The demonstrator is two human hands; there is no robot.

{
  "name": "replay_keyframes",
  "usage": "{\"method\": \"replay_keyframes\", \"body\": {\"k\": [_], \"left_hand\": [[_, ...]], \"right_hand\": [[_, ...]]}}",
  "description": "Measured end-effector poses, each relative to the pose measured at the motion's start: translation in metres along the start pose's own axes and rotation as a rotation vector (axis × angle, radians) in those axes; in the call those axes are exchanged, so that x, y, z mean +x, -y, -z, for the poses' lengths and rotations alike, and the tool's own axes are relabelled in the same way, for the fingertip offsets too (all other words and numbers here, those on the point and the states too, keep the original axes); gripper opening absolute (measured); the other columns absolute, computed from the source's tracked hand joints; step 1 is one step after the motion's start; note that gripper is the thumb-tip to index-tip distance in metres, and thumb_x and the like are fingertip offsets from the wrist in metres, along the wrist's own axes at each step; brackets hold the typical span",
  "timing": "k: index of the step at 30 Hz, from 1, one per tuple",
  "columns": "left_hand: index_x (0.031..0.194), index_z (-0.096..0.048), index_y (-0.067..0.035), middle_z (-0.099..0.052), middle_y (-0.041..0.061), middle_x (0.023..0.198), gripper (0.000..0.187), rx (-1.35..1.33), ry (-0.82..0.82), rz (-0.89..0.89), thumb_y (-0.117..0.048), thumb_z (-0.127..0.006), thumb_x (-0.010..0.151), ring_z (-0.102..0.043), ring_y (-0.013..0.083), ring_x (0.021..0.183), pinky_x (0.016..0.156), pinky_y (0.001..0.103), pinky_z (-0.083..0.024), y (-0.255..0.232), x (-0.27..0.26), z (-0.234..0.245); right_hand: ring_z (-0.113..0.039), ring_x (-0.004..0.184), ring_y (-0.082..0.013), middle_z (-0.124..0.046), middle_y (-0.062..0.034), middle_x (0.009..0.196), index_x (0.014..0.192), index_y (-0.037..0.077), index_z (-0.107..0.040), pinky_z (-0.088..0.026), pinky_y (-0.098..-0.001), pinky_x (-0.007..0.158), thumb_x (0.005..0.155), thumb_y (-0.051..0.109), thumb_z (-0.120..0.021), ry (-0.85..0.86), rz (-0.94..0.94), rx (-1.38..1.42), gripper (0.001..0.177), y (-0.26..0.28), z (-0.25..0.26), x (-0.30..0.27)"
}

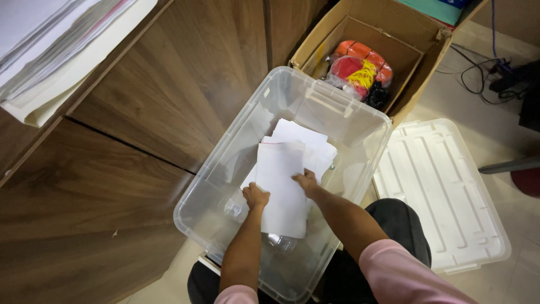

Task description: The person sits on the floor and repeatedly picks up stacks of white papers from a clear plastic bin, then places them onto a wooden cabinet shelf. The person handles the papers by hand, stacking them neatly on the shelf.

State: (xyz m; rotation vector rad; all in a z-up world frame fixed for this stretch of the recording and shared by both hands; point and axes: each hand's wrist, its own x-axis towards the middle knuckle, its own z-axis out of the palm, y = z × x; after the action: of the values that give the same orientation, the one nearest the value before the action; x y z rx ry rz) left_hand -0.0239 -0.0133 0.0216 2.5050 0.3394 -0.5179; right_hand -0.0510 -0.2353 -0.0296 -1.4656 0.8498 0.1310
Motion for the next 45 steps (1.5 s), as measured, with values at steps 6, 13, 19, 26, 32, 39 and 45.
{"method": "replay_keyframes", "body": {"k": [6,13,19,26,32,39,45], "left_hand": [[0.140,-0.051,-0.015,-0.046,0.022,0.142,0.084,-0.156,0.037,0.115,-0.033,-0.090,0.068,-0.044,0.0407,0.133,0.108,0.050,-0.046,-0.005,0.007,0.009],[0.142,-0.051,-0.011,-0.053,0.017,0.142,0.078,-0.761,0.041,-0.265,-0.023,-0.088,0.074,-0.049,0.0339,0.132,0.110,0.044,-0.041,-0.037,0.010,0.028],[0.139,-0.052,-0.001,-0.061,0.015,0.136,0.062,-1.376,0.473,-0.265,-0.004,-0.075,0.081,-0.058,0.0252,0.125,0.107,0.036,-0.045,-0.047,0.020,0.034],[0.127,-0.062,0.001,-0.071,0.010,0.118,0.042,-1.251,0.375,-0.314,0.002,-0.071,0.086,-0.067,0.0197,0.106,0.095,0.033,-0.053,-0.075,0.021,0.082],[0.119,-0.070,0.003,-0.075,0.006,0.107,0.027,-1.070,0.210,-0.637,-0.007,-0.074,0.094,-0.066,0.0134,0.092,0.084,0.030,-0.054,-0.084,0.014,0.112],[0.107,-0.075,0.001,-0.079,0.015,0.097,0.030,-0.648,0.013,-0.664,-0.014,-0.083,0.082,-0.075,0.0221,0.089,0.080,0.036,-0.058,-0.036,0.035,0.062],[0.105,-0.077,-0.001,-0.078,0.020,0.096,0.026,-0.515,-0.071,-0.655,-0.021,-0.078,0.088,-0.076,0.0324,0.090,0.080,0.041,-0.057,-0.048,0.016,0.081]], "right_hand": [[-0.065,0.101,-0.0271,-0.069,-0.0180,0.113,0.134,-0.001,-0.056,-0.053,-0.0394,0.090,0.080,0.002,-0.070,0.061,0.281,-0.198,0.056,0.082,-0.020,-0.055],[-0.064,0.112,-0.0242,-0.069,-0.0115,0.121,0.135,0.000,-0.055,-0.055,-0.0398,0.096,0.076,-0.006,-0.070,0.412,0.537,0.027,0.061,0.151,0.022,-0.055],[-0.065,0.113,-0.0202,-0.071,-0.0090,0.122,0.129,0.001,-0.061,-0.054,-0.0355,0.098,0.081,-0.006,-0.073,0.530,0.339,-0.039,0.050,0.209,0.062,-0.094],[-0.070,0.101,-0.0222,-0.074,-0.0098,0.112,0.122,0.000,-0.065,-0.058,-0.0386,0.091,0.079,-0.003,-0.076,0.368,0.248,0.012,0.045,0.202,0.074,-0.078],[-0.070,0.102,-0.0210,-0.074,-0.0086,0.113,0.119,0.001,-0.068,-0.057,-0.0362,0.090,0.073,-0.006,-0.080,0.211,0.452,0.181,0.048,0.200,0.063,-0.076],[-0.072,0.102,-0.0224,-0.076,-0.0089,0.113,0.120,0.001,-0.070,-0.058,-0.0379,0.092,0.075,0.001,-0.084,0.225,0.317,0.079,0.048,0.164,0.037,-0.055],[-0.073,0.092,-0.0210,-0.076,-0.0099,0.106,0.115,0.001,-0.070,-0.060,-0.0355,0.084,0.072,0.006,-0.087,0.152,0.393,-0.021,0.046,0.156,0.040,-0.039]]}}
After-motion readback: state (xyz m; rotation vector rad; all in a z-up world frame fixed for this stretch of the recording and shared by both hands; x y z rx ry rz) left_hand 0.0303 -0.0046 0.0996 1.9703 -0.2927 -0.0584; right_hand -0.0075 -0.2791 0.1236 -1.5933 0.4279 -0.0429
